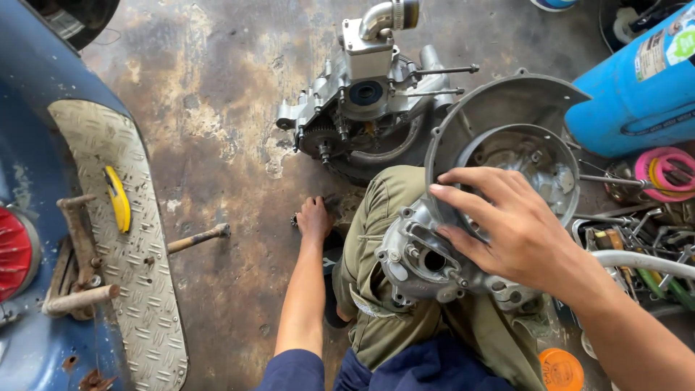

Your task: The person sits on the workshop floor with a scooter engine on their lap and uses wrenches to loosen bolts around the round engine fan cover. They reposition the cover, work on fasteners around its edge, and lift and turn the cover while continuing to loosen bolts by hand and with the wrenches.

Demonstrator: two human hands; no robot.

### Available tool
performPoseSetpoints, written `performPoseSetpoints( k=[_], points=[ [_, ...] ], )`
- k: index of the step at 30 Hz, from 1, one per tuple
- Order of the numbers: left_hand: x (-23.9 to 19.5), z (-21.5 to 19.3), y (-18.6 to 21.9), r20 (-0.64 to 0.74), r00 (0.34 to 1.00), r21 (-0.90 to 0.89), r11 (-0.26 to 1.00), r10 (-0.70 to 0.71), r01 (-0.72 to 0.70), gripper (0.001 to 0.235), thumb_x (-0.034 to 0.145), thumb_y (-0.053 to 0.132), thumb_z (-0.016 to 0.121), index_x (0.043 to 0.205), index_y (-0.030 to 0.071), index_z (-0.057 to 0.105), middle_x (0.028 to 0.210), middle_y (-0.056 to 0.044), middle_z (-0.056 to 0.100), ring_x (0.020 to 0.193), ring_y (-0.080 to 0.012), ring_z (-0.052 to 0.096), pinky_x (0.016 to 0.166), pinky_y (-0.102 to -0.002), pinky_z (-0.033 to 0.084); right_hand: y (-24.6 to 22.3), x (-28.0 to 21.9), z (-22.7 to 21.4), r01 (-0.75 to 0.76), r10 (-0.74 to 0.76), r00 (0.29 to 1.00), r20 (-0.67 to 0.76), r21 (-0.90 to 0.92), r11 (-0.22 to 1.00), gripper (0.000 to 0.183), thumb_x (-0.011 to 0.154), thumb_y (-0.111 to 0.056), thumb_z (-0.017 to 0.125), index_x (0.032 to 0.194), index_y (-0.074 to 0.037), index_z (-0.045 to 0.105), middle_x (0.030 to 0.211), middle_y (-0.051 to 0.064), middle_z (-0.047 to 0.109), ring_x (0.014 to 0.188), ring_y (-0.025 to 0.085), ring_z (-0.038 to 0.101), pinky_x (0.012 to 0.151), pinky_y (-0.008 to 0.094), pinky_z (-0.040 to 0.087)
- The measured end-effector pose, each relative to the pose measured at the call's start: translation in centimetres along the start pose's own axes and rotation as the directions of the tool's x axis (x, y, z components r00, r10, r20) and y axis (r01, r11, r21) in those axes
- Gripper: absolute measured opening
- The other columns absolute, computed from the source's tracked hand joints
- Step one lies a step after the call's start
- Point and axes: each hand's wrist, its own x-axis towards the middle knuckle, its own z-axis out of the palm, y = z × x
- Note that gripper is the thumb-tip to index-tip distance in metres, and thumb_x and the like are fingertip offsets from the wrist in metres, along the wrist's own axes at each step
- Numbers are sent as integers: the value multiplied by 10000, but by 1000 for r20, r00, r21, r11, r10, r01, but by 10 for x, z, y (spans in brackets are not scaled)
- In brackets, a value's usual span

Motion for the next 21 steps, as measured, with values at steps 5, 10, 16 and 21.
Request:
performPoseSetpoints(
  k=[5, 10, 16, 21],
  points=[
    [-6, -108, 18, 40, 979, -502, 843, -198, 191, 412, 908, 349, 659, 1218, 78, 639, 1162, -164, 628, 980, -370, 650, 836, -469, 543, -7, -70, 1, -172, 205, 923, -326, 127, 977, 348, 825, 24, 753, 1155, 54, 647, 1194, 200, 671, 1027, 302, 659, 947, 402, 547],
    [-48, -314, 92, -77, 984, -928, 372, -161, -11, 353, 1058, 298, 472, 1234, 39, 636, 1113, -101, 715, 1027, -182, 686, 880, -300, 536, -2, -131, 19, -304, 387, 799, -461, 247, 920, 260, 818, 48, 675, 1074, 46, 630, 1161, 192, 651, 888, 206, 604, 720, 271, 514],
    [-70, -420, 172, 33, 910, -933, 341, 412, -120, 866, 887, 643, 477, 1465, -2, 438, 1423, -197, 593, 1268, -342, 624, 1023, -438, 550, -3, -136, 8, -90, 39, 973, -229, -217, 972, 546, 780, -534, 805, 1088, -89, 734, 1113, 57, 717, 1045, 232, 669, 989, 436, 432],
    [-62, -425, 204, 82, 839, -811, 526, 537, -257, 847, 846, 487, 662, 1446, -48, 397, 1265, -237, 678, 1102, -321, 715, 918, -395, 560, 7, -151, 8, 20, -72, 987, -143, -336, 942, 368, 762, -193, 771, 1109, -96, 695, 1060, 36, 712, 850, 172, 624, 862, 378, 445]
  ],
)
